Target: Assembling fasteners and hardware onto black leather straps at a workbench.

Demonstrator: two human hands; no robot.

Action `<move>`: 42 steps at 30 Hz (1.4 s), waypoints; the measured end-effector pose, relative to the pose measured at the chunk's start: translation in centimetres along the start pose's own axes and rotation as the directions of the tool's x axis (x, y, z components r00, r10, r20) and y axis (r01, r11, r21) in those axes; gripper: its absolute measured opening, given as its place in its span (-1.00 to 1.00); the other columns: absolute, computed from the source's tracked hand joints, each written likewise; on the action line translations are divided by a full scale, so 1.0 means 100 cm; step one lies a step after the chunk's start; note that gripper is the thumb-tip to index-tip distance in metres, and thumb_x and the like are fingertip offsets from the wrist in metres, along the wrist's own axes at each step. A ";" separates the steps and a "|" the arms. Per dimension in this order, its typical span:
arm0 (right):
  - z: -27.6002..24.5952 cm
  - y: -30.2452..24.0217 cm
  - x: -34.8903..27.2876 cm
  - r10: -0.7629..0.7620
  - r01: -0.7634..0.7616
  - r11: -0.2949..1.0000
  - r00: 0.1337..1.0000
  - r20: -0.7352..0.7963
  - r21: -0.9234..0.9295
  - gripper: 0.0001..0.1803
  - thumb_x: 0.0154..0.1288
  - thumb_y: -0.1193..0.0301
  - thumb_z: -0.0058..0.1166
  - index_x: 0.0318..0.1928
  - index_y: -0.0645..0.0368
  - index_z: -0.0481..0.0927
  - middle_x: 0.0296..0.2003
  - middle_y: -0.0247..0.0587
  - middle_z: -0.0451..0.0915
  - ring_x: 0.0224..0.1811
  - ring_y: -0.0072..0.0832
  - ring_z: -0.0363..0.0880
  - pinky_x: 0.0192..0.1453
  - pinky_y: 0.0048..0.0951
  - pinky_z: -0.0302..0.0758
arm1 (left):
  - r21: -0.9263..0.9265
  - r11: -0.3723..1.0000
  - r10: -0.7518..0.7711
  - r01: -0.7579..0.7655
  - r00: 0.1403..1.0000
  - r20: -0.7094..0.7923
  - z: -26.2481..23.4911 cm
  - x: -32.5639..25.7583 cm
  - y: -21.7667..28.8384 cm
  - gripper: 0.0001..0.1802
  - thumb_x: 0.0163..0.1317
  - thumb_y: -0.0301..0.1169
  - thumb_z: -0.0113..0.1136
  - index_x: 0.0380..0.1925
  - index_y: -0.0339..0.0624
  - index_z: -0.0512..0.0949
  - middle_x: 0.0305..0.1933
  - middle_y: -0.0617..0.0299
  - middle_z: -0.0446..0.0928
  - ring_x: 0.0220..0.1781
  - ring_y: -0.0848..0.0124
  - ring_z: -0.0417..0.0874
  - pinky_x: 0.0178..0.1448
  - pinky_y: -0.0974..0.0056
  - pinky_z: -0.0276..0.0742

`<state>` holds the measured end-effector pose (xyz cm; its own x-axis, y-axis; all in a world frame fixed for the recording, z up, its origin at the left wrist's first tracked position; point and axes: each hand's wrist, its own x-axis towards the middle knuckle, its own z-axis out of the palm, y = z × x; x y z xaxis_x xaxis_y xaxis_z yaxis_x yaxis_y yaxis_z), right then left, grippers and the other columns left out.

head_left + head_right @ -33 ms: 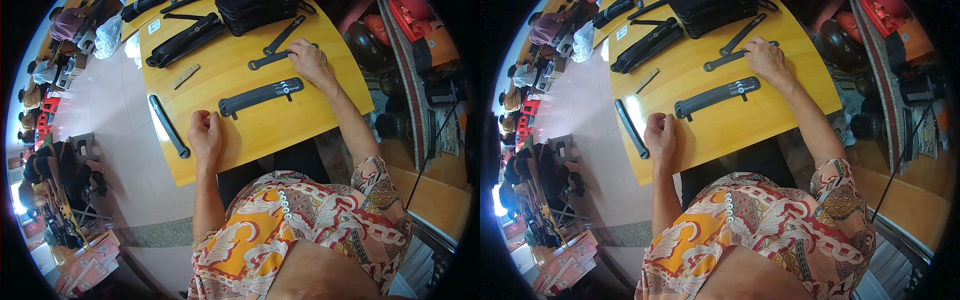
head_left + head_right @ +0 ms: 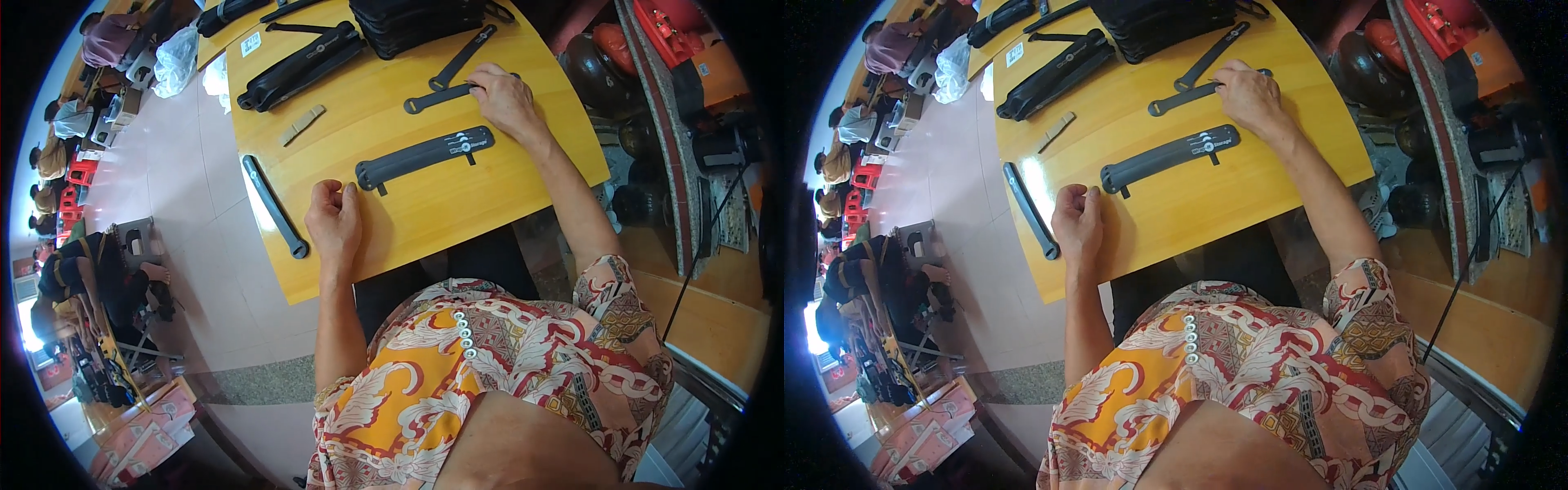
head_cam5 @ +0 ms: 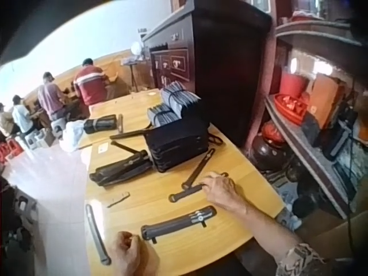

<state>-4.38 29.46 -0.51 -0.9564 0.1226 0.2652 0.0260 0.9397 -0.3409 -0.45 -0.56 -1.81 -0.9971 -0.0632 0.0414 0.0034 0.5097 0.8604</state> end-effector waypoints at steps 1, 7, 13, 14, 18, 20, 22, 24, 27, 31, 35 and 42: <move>0.000 0.001 0.001 -0.020 0.019 1.000 0.999 0.029 0.018 -0.81 0.18 0.43 -0.03 -0.23 0.17 0.58 -0.16 -0.22 0.51 -0.14 -0.21 0.52 -0.07 -0.21 0.44 | -0.012 1.000 0.001 -0.001 1.000 0.007 -0.001 -0.001 -0.002 -0.81 0.11 -0.43 0.19 -0.36 -0.35 0.45 -0.64 0.19 0.44 -0.60 0.52 0.40 -0.48 0.39 0.34; -0.012 -0.004 -0.003 0.004 -0.007 1.000 0.987 0.159 0.019 -0.83 0.16 0.48 0.01 -0.22 0.23 0.51 -0.19 -0.11 0.48 -0.10 -0.15 0.48 -0.02 -0.21 0.39 | -0.074 0.995 0.078 -0.074 0.996 0.051 -0.001 -0.008 0.004 -0.83 0.18 -0.45 0.12 -0.30 -0.36 0.49 -0.50 0.21 0.52 -0.49 0.52 0.49 -0.40 0.42 0.41; -0.018 -0.015 -0.010 0.045 -0.058 0.996 0.981 0.189 0.064 -0.80 0.16 0.52 0.01 -0.17 0.24 0.53 -0.19 -0.08 0.48 -0.11 -0.17 0.48 0.02 -0.26 0.40 | -0.054 0.931 0.362 -0.361 0.932 0.003 0.014 -0.007 0.031 -0.86 0.09 -0.54 0.18 -0.32 -0.34 0.53 -0.47 0.06 0.51 -0.51 0.35 0.55 -0.39 0.35 0.45; -0.017 -0.015 -0.011 0.039 -0.052 0.996 0.984 0.176 0.067 -0.78 0.16 0.52 0.02 -0.15 0.23 0.53 -0.19 -0.08 0.48 -0.11 -0.17 0.48 0.02 -0.27 0.40 | -0.055 0.930 0.365 -0.364 0.931 0.001 0.015 -0.005 0.034 -0.86 0.09 -0.54 0.18 -0.32 -0.34 0.53 -0.47 0.06 0.51 -0.51 0.35 0.55 -0.39 0.35 0.45; -0.018 -0.015 -0.014 0.072 -0.085 0.995 0.978 0.194 0.058 -0.78 0.16 0.51 0.02 -0.15 0.22 0.55 -0.19 -0.08 0.49 -0.11 -0.18 0.48 0.02 -0.27 0.40 | 0.037 0.923 0.381 -0.384 0.923 0.058 0.021 0.003 0.048 -0.80 0.11 -0.53 0.15 -0.23 -0.34 0.52 -0.37 0.07 0.52 -0.42 0.38 0.55 -0.32 0.39 0.47; -0.016 -0.013 -0.014 0.051 -0.062 0.996 0.986 0.162 0.063 -0.81 0.17 0.50 0.01 -0.18 0.22 0.56 -0.19 -0.08 0.49 -0.11 -0.18 0.48 0.01 -0.27 0.41 | 0.034 0.920 0.387 -0.390 0.920 0.066 0.029 0.011 0.050 -0.77 0.09 -0.54 0.15 -0.21 -0.33 0.52 -0.33 0.04 0.51 -0.42 0.34 0.55 -0.33 0.37 0.48; -0.018 -0.017 -0.014 0.055 -0.067 0.995 0.985 0.161 0.068 -0.81 0.17 0.50 0.01 -0.18 0.22 0.57 -0.20 -0.08 0.48 -0.12 -0.18 0.48 0.01 -0.27 0.41 | 0.113 0.834 0.540 -0.541 0.841 0.040 0.041 0.023 0.049 -0.73 0.06 -0.55 0.15 -0.18 -0.29 0.51 -0.18 0.02 0.50 -0.26 0.22 0.54 -0.19 0.26 0.49; -0.020 -0.016 -0.013 0.066 -0.077 0.995 0.985 0.157 0.067 -0.80 0.18 0.50 0.01 -0.18 0.22 0.57 -0.21 -0.08 0.48 -0.12 -0.18 0.48 0.01 -0.27 0.41 | 0.169 0.789 0.583 -0.591 0.806 0.098 0.051 0.034 0.063 -0.71 0.04 -0.53 0.15 -0.17 -0.26 0.52 -0.13 0.04 0.49 -0.17 0.17 0.51 -0.12 0.20 0.46; -0.019 -0.015 -0.011 0.049 -0.064 0.995 0.984 0.173 0.079 -0.79 0.18 0.50 0.01 -0.16 0.23 0.56 -0.21 -0.07 0.48 -0.12 -0.17 0.48 0.01 -0.26 0.40 | 0.270 0.683 0.641 -0.679 0.734 0.225 0.072 0.054 0.074 -0.69 0.02 -0.48 0.15 -0.16 -0.20 0.53 -0.07 0.08 0.48 -0.03 0.12 0.44 0.00 0.12 0.39; -0.019 -0.013 -0.006 0.041 -0.047 0.999 0.981 0.192 0.026 -0.77 0.17 0.47 0.03 -0.15 0.23 0.56 -0.21 -0.04 0.49 -0.13 -0.14 0.49 0.00 -0.24 0.41 | 0.359 0.576 0.626 -0.735 0.678 0.384 0.088 0.063 0.070 -0.71 0.03 -0.35 0.14 -0.21 -0.16 0.56 -0.10 0.18 0.48 -0.03 0.19 0.42 -0.05 0.14 0.32; -0.026 -0.014 0.003 0.123 -0.124 0.992 0.984 0.131 -0.002 -0.72 0.14 0.43 0.05 -0.11 0.23 0.54 -0.20 0.04 0.51 -0.13 -0.09 0.51 -0.02 -0.17 0.41 | 0.395 0.540 0.617 -0.743 0.669 0.414 0.092 0.058 0.065 -0.66 0.08 -0.25 0.11 -0.18 -0.19 0.53 -0.12 0.22 0.43 -0.04 0.24 0.39 -0.08 0.15 0.26; -0.007 -0.015 0.042 -0.098 0.085 0.994 0.968 0.232 0.066 -0.74 0.12 0.45 0.07 -0.14 0.22 0.53 -0.27 0.03 0.56 -0.18 -0.12 0.53 -0.05 -0.23 0.43 | 0.479 0.556 0.478 -0.679 0.733 0.484 0.094 0.051 0.072 -0.56 0.15 -0.20 0.04 -0.02 -0.22 0.45 0.06 0.16 0.37 0.08 0.18 0.35 0.05 0.07 0.24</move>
<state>-8.18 28.79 1.77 -0.9956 -0.0471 0.0811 -0.0743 0.9236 -0.3760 -6.18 10.81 -0.18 -0.7657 0.6127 0.1957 0.6430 0.7374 0.2070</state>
